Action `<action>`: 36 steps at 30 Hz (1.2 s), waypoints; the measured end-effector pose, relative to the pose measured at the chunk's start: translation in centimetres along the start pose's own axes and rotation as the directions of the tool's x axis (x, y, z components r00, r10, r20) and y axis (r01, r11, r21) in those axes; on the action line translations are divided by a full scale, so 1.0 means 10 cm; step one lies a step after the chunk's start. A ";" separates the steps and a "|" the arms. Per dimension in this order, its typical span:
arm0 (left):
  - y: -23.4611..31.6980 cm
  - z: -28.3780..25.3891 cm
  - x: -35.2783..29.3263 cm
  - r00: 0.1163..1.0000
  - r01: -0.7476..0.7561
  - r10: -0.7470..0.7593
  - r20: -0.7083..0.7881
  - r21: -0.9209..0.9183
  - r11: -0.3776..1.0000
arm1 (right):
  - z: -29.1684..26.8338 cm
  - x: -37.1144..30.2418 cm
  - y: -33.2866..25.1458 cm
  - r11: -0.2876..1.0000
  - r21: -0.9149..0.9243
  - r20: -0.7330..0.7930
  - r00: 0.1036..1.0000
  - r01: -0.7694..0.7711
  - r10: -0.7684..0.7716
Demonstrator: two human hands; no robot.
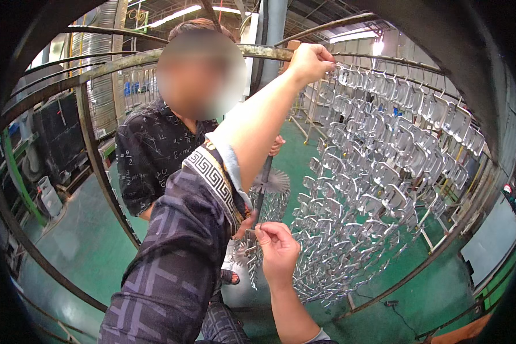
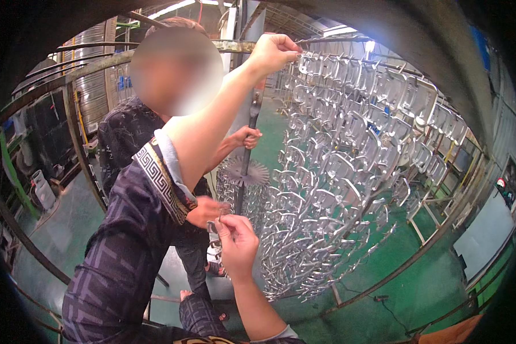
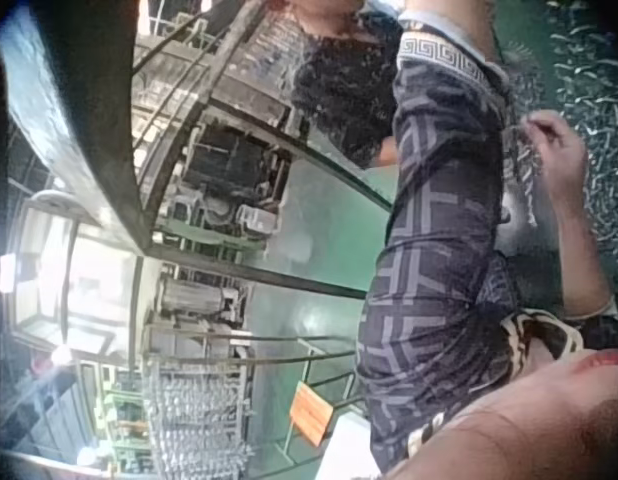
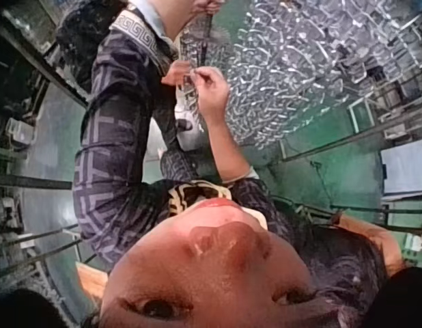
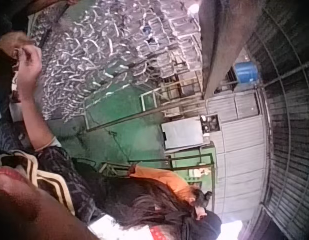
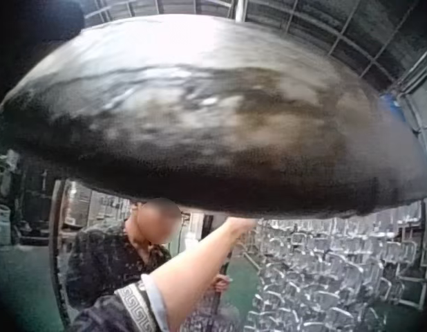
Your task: The person attaches small metal clips to a circular rack and then strings them together by hand.
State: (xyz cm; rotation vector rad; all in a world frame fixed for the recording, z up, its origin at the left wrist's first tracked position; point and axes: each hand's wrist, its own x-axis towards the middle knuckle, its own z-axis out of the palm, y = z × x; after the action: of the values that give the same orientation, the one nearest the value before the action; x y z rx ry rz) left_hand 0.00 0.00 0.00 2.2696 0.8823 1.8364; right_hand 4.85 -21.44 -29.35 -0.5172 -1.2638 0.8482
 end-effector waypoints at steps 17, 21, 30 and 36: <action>0.07 -0.50 -0.84 0.977 0.198 -0.147 0.154 -0.401 0.895 | 0.04 0.02 -0.13 0.993 0.118 0.013 1.000 0.000 -0.002; 0.20 -0.75 -1.20 0.960 0.278 -0.160 0.228 -0.755 0.594 | 0.12 0.08 -0.26 0.985 0.173 0.036 0.999 -0.007 0.001; 0.61 -1.04 -2.03 0.914 0.331 -0.242 0.324 -0.944 -0.013 | 0.29 0.15 -0.64 0.922 0.368 0.133 0.988 -0.123 0.078; 0.72 -1.18 -2.42 0.895 0.370 -0.221 0.388 -0.921 -0.121 | 0.40 0.05 -0.68 0.903 0.406 0.179 0.981 -0.143 0.075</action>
State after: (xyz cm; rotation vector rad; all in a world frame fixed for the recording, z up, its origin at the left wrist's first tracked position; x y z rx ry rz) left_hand -10.84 -20.98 -14.81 0.9433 -0.1663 1.2316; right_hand 2.82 -25.59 -22.87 -0.1779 -1.1588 1.2405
